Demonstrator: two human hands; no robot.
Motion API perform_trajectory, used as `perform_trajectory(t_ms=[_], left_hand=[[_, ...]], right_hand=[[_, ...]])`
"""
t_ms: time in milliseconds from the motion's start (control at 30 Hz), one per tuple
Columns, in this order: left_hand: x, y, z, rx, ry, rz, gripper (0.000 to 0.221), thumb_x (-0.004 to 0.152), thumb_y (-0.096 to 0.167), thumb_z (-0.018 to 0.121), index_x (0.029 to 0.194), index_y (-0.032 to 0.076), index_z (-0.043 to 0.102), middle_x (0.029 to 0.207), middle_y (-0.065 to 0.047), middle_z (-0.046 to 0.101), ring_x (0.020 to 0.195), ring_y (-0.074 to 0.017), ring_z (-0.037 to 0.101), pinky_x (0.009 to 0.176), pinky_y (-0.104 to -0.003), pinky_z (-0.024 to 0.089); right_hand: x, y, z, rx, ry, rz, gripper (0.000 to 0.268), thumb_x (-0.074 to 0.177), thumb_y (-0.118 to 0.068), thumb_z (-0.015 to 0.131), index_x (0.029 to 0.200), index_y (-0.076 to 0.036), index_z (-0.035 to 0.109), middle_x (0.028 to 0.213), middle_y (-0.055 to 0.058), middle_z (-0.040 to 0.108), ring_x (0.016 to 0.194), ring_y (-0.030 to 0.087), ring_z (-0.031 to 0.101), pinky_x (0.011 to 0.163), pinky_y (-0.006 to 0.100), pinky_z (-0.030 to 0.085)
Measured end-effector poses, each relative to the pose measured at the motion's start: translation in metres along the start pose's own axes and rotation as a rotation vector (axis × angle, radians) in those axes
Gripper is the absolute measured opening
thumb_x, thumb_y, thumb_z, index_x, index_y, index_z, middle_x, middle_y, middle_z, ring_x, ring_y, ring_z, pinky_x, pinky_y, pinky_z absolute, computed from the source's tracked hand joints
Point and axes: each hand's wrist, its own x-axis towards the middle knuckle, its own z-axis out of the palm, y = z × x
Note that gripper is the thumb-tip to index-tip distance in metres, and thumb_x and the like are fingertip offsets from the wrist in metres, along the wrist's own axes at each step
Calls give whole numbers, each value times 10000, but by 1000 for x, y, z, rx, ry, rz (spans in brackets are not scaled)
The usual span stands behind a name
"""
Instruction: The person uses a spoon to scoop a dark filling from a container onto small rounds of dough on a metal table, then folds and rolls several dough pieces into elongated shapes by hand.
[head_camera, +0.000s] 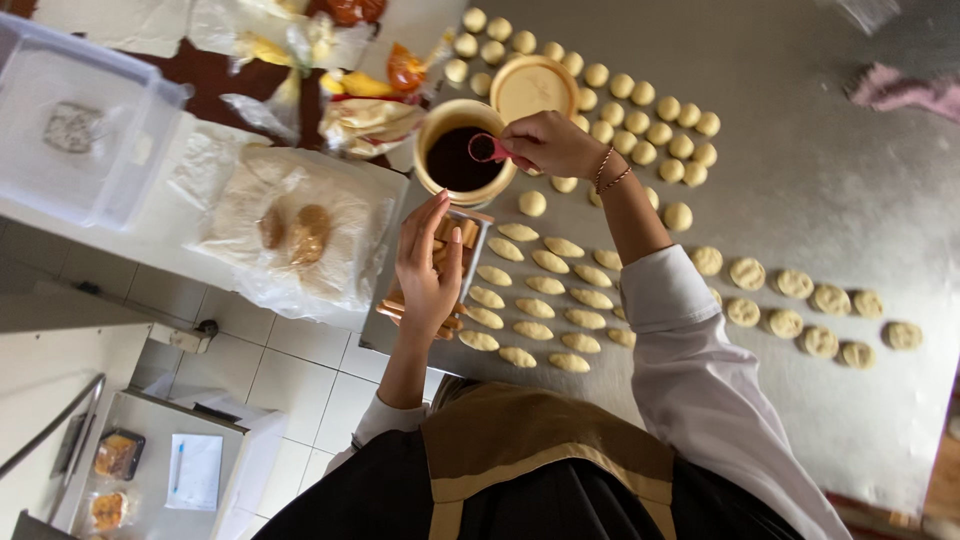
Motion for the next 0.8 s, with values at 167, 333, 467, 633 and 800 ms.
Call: perform_trajectory(t_ms=[167,333,467,633,800], left_hand=[[-21,27,64,-56,-172,55,351,1055,138,621,1385,29,579,1384,-137,647,1298,-298,618,1108,-433,515],[-62,64,169,-64,-497,134,476,1017,236,641,1419,-1,545,1408,-172,594,1319,-317,565,1109,-472,454],[-86,82,247,186,-719,337,550,1053,368,530,1444,-17,497,1542,-168,472,1453,-306,438,1162,-514,349],[-100,92,328,302,-854,405,716,1071,507,382,1533,-39,379,1632,-157,348,1510,-274,338,1186,-561,259],[-115,94,360,120,-782,419,963,1049,673,328,1573,-133,261,1657,-288,226,1581,-386,191,1289,-565,175]], right_hand=[[-94,29,-18,319,116,-12,297,1095,-209,515,932,-31,688,687,-34,598,610,44,512,575,243,449],[-218,87,-42,241,292,123,296,1110,-191,557,906,-5,665,681,-2,573,612,58,496,566,254,430],[-299,139,-48,174,389,342,226,1057,-180,546,1004,-41,717,665,-10,619,580,58,529,543,249,449],[-354,191,-33,183,446,439,232,1039,-182,570,1017,-22,736,689,-9,645,613,64,567,568,254,467],[-376,225,-21,365,542,499,248,1058,-180,554,1093,0,721,735,3,631,652,73,565,599,255,471]])
